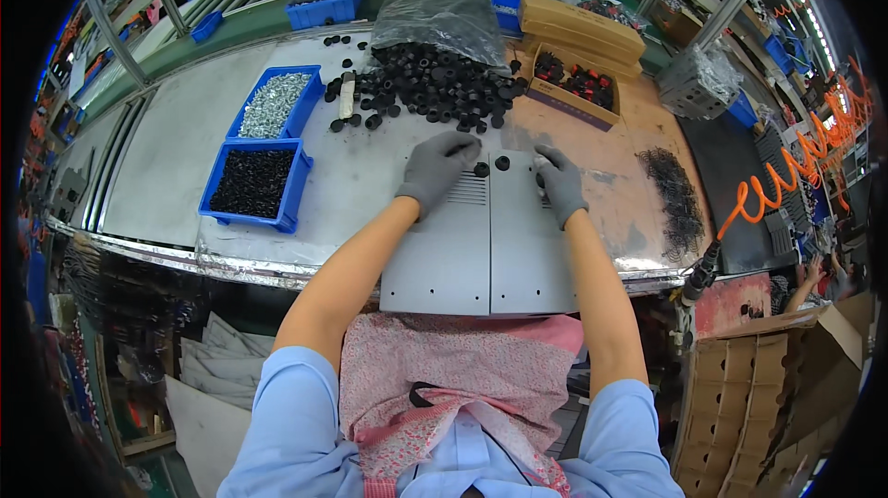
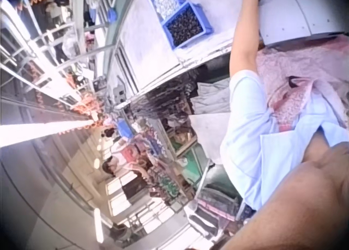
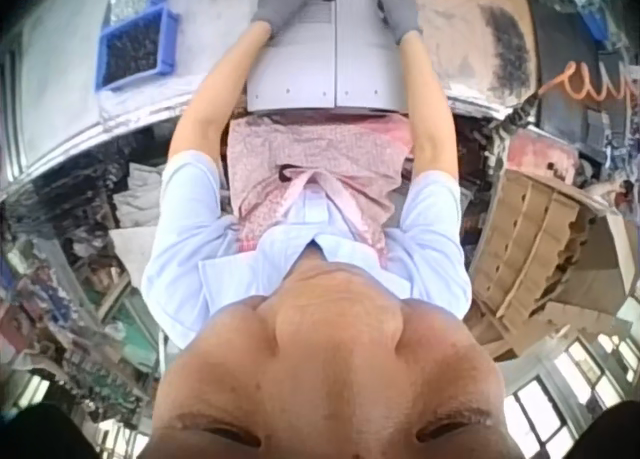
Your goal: Assembling and screwing components into metal chassis on a factory production line.
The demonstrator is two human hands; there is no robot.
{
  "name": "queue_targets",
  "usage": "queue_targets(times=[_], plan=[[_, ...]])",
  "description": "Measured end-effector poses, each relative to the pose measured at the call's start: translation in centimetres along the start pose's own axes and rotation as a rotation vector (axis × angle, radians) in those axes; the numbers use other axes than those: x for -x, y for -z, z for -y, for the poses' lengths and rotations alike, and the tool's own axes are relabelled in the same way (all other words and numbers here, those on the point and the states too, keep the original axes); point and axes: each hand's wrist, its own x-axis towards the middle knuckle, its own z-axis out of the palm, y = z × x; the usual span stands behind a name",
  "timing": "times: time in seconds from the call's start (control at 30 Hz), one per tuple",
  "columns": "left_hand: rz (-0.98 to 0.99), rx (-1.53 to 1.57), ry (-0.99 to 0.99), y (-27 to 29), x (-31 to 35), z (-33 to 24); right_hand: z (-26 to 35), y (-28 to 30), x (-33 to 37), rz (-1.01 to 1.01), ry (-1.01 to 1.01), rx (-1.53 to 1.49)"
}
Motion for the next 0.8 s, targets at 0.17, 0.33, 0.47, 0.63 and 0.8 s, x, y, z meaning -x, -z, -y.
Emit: queue_targets(times=[0.17, 0.33, 0.47, 0.63, 0.8], plan=[[0.075, -0.039, 0.428, 4.5, 1.2, -1.1, -0.9, 2.3, 0.8, -0.088, 0.039, 0.135], [0.217, -0.409, 0.386, 6.3, 1.4, -0.6, -0.8, 2.6, 0.4, 0.025, 0.177, 0.343], [0.128, -0.659, 0.182, 5.4, 1.4, 0.2, -1.2, 1.6, -0.7, -0.159, 0.306, 0.577], [0.025, -0.287, 0.319, 6.3, 2.4, -0.9, 0.2, 1.5, -0.9, -0.109, 0.161, 0.494], [0.034, 0.245, 0.441, 7.6, 4.6, -1.6, -0.3, 2.6, -1.4, -0.089, 0.136, 0.544]])
